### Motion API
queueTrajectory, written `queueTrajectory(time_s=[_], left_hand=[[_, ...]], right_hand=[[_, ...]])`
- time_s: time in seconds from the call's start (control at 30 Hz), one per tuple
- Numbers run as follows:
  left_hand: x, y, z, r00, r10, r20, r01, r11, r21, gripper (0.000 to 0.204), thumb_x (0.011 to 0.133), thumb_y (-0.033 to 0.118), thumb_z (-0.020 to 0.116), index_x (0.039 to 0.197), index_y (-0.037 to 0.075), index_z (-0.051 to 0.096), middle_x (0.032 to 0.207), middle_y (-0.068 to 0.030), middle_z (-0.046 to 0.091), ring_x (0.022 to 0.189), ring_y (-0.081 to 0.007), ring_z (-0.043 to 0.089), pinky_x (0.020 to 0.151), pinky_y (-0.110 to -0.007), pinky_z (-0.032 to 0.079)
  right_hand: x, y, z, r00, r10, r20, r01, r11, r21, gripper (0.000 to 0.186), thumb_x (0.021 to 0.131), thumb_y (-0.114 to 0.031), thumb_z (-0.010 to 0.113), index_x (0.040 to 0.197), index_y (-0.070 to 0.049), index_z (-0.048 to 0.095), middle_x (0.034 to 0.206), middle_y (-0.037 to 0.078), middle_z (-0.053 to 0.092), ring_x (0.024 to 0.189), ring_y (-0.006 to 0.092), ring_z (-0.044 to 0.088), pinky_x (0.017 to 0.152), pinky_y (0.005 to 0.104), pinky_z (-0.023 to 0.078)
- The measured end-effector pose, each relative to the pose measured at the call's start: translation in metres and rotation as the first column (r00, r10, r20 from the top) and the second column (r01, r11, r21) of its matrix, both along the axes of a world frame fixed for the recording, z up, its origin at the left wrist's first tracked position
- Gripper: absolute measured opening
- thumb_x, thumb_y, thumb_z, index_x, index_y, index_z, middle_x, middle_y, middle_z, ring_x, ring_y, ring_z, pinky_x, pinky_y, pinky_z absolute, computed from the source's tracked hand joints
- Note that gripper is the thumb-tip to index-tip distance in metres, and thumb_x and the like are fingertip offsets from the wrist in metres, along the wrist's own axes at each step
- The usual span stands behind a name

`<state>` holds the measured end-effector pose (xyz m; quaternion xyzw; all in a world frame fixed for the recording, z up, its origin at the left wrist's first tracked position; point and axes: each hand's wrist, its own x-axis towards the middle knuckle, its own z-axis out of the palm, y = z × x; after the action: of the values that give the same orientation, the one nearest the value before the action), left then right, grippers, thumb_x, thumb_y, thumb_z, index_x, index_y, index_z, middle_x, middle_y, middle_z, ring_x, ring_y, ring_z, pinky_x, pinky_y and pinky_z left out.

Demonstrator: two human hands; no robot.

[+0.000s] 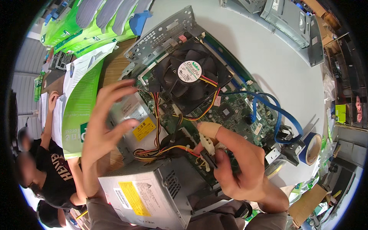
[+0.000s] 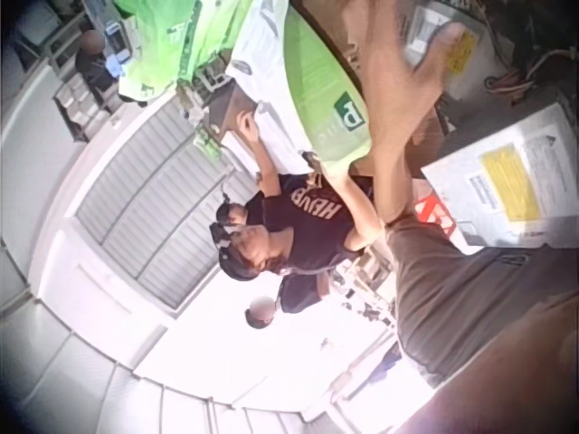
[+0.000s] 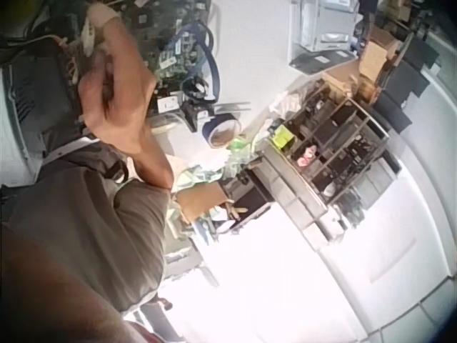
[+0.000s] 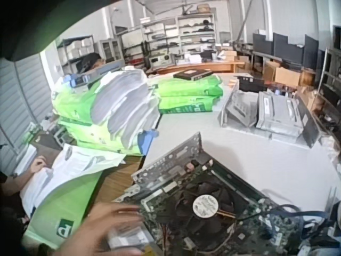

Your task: The person installs a power supply unit into a computer case by hand, connecting several internal power cables to the motherboard and components before securing the unit with a screwdriver.

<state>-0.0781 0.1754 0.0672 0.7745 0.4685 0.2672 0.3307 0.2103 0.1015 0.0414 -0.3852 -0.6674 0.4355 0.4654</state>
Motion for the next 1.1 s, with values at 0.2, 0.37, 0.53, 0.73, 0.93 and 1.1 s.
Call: queueTrajectory(time_s=[0.2, 0.37, 0.53, 0.73, 0.93, 1.1], left_hand=[[0.011, 0.014, -0.031, 0.962, -0.032, -0.271, 0.090, 0.974, 0.207, 0.044, 0.072, 0.022, 0.085, 0.105, 0.003, 0.063, 0.104, -0.0089, 0.063, 0.097, -0.0263, 0.058, 0.093, -0.037, 0.040], [0.003, 0.011, -0.039, 0.980, -0.047, -0.193, 0.067, 0.993, 0.101, 0.036, 0.075, 0.017, 0.083, 0.102, 0.006, 0.063, 0.083, -0.0072, 0.056, 0.081, -0.0261, 0.054, 0.089, -0.037, 0.038], [0.002, 0.011, -0.044, 0.977, -0.121, -0.174, 0.164, 0.952, 0.258, 0.027, 0.073, 0.002, 0.073, 0.098, 0.004, 0.064, 0.091, -0.0106, 0.061, 0.087, -0.0297, 0.056, 0.087, -0.039, 0.041], [0.005, 0.009, -0.044, 0.958, -0.132, -0.256, 0.205, 0.936, 0.286, 0.028, 0.070, -0.001, 0.067, 0.097, 0.007, 0.066, 0.099, -0.0061, 0.062, 0.095, -0.0297, 0.056, 0.090, -0.041, 0.040], [0.004, 0.015, -0.044, 0.948, -0.274, -0.160, 0.309, 0.912, 0.269, 0.022, 0.074, 0.002, 0.066, 0.095, 0.006, 0.066, 0.117, -0.0115, 0.059, 0.108, -0.0349, 0.056, 0.096, -0.043, 0.042], [0.009, 0.008, -0.038, 0.964, -0.237, -0.124, 0.256, 0.950, 0.178, 0.030, 0.074, 0.020, 0.083, 0.089, 0.002, 0.063, 0.122, -0.0158, 0.058, 0.109, -0.0365, 0.056, 0.095, -0.044, 0.043]], right_hand=[[0.000, 0.000, 0.001, 1.000, -0.006, 0.022, 0.007, 0.999, -0.039, 0.049, 0.082, 0.014, 0.039, 0.129, 0.014, 0.052, 0.095, 0.023, 0.069, 0.084, 0.0262, 0.071, 0.080, 0.0309, 0.055], [0.003, 0.000, 0.003, 0.999, 0.004, 0.035, -0.002, 0.999, -0.043, 0.049, 0.081, 0.014, 0.039, 0.127, 0.014, 0.053, 0.095, 0.023, 0.069, 0.084, 0.0265, 0.072, 0.079, 0.0317, 0.056], [0.003, -0.003, -0.004, 0.999, -0.005, 0.053, 0.006, 1.000, -0.022, 0.048, 0.080, 0.013, 0.038, 0.126, 0.016, 0.052, 0.098, 0.025, 0.069, 0.084, 0.0265, 0.072, 0.077, 0.0331, 0.057], [0.005, -0.004, -0.002, 0.997, 0.015, 0.081, -0.015, 1.000, -0.006, 0.049, 0.081, 0.013, 0.038, 0.128, 0.016, 0.050, 0.100, 0.025, 0.068, 0.085, 0.0267, 0.073, 0.078, 0.0334, 0.058], [0.002, -0.006, 0.001, 0.998, -0.013, 0.057, 0.016, 0.999, -0.046, 0.049, 0.077, 0.015, 0.042, 0.124, 0.012, 0.056, 0.095, 0.023, 0.069, 0.082, 0.0271, 0.071, 0.075, 0.0345, 0.057], [0.000, 0.005, -0.005, 0.993, 0.113, 0.028, -0.117, 0.969, 0.217, 0.045, 0.068, 0.013, 0.051, 0.110, 0.006, 0.065, 0.091, 0.015, 0.070, 0.074, 0.0286, 0.068, 0.061, 0.0361, 0.056]])
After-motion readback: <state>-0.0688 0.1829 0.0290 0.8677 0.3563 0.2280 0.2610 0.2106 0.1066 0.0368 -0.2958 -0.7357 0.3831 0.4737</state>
